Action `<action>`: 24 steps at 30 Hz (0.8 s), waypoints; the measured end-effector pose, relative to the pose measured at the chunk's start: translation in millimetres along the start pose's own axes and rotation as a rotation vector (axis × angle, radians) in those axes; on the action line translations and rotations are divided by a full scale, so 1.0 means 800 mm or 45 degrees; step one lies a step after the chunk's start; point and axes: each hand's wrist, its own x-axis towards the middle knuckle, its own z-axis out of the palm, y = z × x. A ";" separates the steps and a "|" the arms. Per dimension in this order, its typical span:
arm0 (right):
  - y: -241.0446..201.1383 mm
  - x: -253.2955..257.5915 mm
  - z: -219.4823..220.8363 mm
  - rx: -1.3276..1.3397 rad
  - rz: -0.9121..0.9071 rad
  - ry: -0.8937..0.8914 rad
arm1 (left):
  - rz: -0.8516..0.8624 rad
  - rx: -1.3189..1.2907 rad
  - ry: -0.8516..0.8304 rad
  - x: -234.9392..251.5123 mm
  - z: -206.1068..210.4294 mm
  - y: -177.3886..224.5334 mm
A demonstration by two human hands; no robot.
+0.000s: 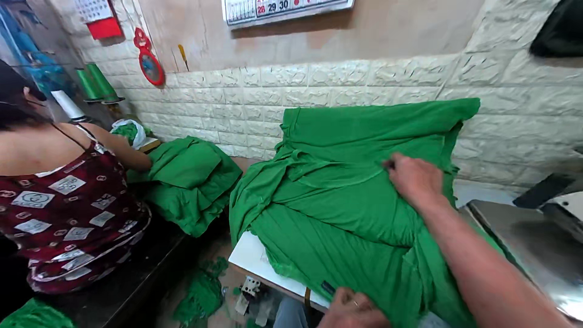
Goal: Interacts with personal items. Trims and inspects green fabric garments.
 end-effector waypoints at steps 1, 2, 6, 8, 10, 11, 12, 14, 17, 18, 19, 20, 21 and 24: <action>-0.002 -0.005 0.016 0.008 0.033 -0.132 | -0.009 0.021 0.111 -0.003 -0.006 -0.002; -0.002 -0.009 0.030 0.012 0.058 -0.209 | -0.032 0.061 0.234 -0.006 -0.014 -0.007; 0.014 -0.016 0.037 0.152 -0.055 -0.007 | -0.434 0.431 0.323 -0.030 -0.064 -0.049; 0.023 -0.014 0.031 0.255 -0.049 0.002 | -0.640 0.462 0.166 -0.061 -0.088 -0.069; 0.034 -0.017 0.018 0.365 -0.051 0.086 | -0.656 0.443 0.178 -0.090 -0.105 -0.081; 0.038 -0.024 0.009 0.415 -0.067 0.171 | -0.650 0.452 0.232 -0.102 -0.111 -0.082; 0.040 -0.036 -0.001 0.469 -0.093 0.264 | -0.662 0.463 0.289 -0.111 -0.114 -0.079; 0.038 -0.080 -0.018 0.612 -0.134 0.397 | -0.699 0.483 0.408 -0.121 -0.115 -0.069; 0.026 -0.173 -0.017 0.847 -0.225 0.269 | -0.654 0.378 0.627 -0.114 -0.100 -0.055; 0.022 -0.204 -0.003 0.927 -0.290 0.160 | -0.616 0.266 0.654 -0.109 -0.093 -0.050; 0.020 -0.235 0.014 0.989 -0.366 0.045 | -0.563 0.150 0.646 -0.102 -0.085 -0.044; 0.017 -0.263 0.032 1.002 -0.423 -0.038 | -0.501 0.049 0.595 -0.095 -0.076 -0.038; 0.015 -0.288 0.051 0.979 -0.459 -0.058 | -0.436 -0.005 0.502 -0.087 -0.067 -0.033; 0.019 -0.347 0.100 0.772 -0.504 0.050 | -0.286 0.101 0.290 -0.071 -0.031 -0.028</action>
